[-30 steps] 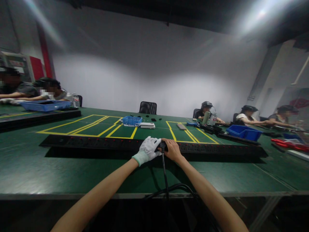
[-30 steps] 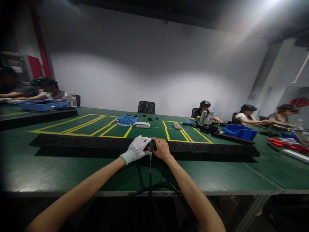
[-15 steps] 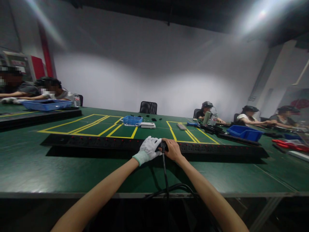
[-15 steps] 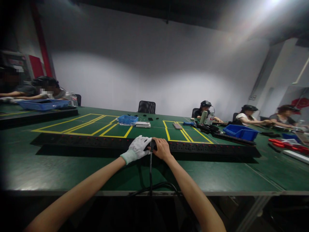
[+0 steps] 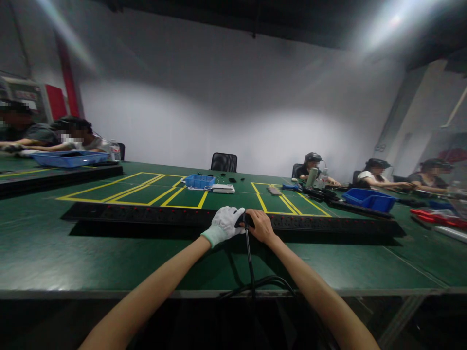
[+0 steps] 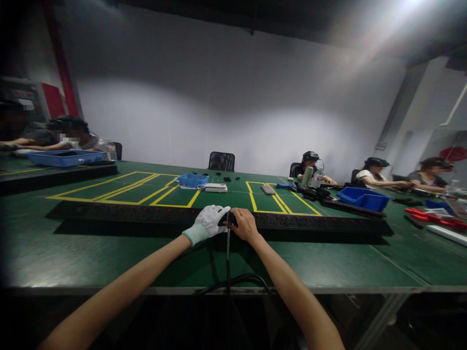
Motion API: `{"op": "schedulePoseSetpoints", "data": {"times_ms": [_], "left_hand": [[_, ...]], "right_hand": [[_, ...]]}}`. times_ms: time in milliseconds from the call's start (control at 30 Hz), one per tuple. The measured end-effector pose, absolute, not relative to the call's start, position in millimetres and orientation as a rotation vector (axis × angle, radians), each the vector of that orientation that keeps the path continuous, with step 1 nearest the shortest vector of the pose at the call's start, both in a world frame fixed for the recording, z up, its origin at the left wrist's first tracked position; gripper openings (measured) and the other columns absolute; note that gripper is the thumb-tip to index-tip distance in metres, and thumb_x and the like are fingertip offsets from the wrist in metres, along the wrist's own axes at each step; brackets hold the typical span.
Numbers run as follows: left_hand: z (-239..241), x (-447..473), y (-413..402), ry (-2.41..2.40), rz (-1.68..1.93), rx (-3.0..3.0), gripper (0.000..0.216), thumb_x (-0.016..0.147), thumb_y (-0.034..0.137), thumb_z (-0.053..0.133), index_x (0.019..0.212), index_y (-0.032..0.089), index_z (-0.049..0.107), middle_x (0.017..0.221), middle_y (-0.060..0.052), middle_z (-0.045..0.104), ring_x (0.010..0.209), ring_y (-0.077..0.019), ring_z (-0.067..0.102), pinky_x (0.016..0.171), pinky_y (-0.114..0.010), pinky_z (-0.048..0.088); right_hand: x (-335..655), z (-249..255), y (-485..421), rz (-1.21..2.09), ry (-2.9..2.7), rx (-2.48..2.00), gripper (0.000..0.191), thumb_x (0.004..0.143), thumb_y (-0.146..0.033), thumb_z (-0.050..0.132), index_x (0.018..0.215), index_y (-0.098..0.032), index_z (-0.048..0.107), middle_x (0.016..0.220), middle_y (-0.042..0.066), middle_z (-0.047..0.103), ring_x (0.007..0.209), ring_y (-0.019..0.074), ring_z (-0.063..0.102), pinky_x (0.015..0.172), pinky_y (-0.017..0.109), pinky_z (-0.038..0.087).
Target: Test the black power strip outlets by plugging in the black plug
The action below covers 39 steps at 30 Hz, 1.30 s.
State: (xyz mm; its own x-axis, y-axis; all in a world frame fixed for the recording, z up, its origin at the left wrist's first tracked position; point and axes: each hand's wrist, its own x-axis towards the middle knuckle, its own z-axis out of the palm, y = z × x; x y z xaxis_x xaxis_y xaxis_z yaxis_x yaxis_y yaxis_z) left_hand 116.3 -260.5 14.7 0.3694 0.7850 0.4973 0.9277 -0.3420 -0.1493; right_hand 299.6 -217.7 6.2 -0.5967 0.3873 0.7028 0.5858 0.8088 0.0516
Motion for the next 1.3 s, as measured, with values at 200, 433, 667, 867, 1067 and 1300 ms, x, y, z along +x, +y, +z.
{"op": "schedulePoseSetpoints", "data": {"times_ms": [200, 433, 667, 867, 1067, 1300], "left_hand": [[23, 109, -257, -1.573, -0.404, -2.212, 0.076, 0.061, 0.075, 0.053, 0.113, 0.020, 0.052, 0.095, -0.010, 0.057, 0.087, -0.0284, 0.053, 0.077, -0.040, 0.037], [23, 108, -254, -1.646, -0.358, -2.174, 0.075, 0.054, 0.080, 0.052, 0.098, 0.019, 0.055, 0.090, -0.010, 0.056, 0.083, -0.0286, 0.054, 0.072, -0.040, 0.038], [29, 96, -258, -1.630, -0.347, -2.227, 0.079, 0.050, 0.079, 0.055, 0.105, 0.022, 0.054, 0.091, -0.007, 0.058, 0.083, -0.0270, 0.056, 0.073, -0.038, 0.039], [29, 89, -259, -1.623, -0.369, -2.227, 0.081, 0.051, 0.078, 0.055, 0.106, 0.019, 0.054, 0.092, -0.010, 0.059, 0.085, -0.0289, 0.056, 0.074, -0.039, 0.039], [30, 90, -262, -1.616, -0.382, -2.225, 0.079, 0.052, 0.077, 0.056, 0.105, 0.018, 0.055, 0.095, -0.011, 0.059, 0.086, -0.0288, 0.057, 0.076, -0.038, 0.040], [29, 84, -251, -1.626, -0.388, -2.242, 0.085, 0.049, 0.083, 0.051, 0.103, 0.018, 0.057, 0.092, -0.011, 0.060, 0.084, -0.0282, 0.058, 0.075, -0.038, 0.040]], "right_hand": [[299, 0, -213, -0.383, -2.275, -0.655, 0.033, 0.088, -0.042, 0.048, 0.109, -0.015, 0.048, 0.107, 0.013, 0.059, 0.099, 0.0244, 0.054, 0.090, 0.040, 0.041], [297, -5, -212, -0.401, -2.246, -0.639, 0.030, 0.089, -0.039, 0.047, 0.109, -0.016, 0.047, 0.110, 0.014, 0.058, 0.101, 0.0243, 0.055, 0.096, 0.044, 0.038], [296, -4, -211, -0.391, -2.243, -0.665, 0.028, 0.089, -0.036, 0.047, 0.110, -0.017, 0.047, 0.105, 0.013, 0.060, 0.098, 0.0246, 0.056, 0.090, 0.042, 0.042], [296, -3, -211, -0.365, -2.236, -0.673, 0.026, 0.090, -0.034, 0.045, 0.110, -0.017, 0.046, 0.105, 0.012, 0.059, 0.100, 0.0240, 0.055, 0.091, 0.041, 0.041], [294, -3, -214, -0.340, -2.201, -0.652, 0.025, 0.088, -0.033, 0.048, 0.109, -0.019, 0.047, 0.105, 0.011, 0.059, 0.099, 0.0243, 0.056, 0.093, 0.044, 0.040], [301, 16, -220, -0.296, -1.887, -0.675, 0.033, 0.090, -0.031, 0.041, 0.120, -0.019, 0.036, 0.113, 0.014, 0.049, 0.107, 0.0251, 0.049, 0.088, 0.043, 0.042]]}}
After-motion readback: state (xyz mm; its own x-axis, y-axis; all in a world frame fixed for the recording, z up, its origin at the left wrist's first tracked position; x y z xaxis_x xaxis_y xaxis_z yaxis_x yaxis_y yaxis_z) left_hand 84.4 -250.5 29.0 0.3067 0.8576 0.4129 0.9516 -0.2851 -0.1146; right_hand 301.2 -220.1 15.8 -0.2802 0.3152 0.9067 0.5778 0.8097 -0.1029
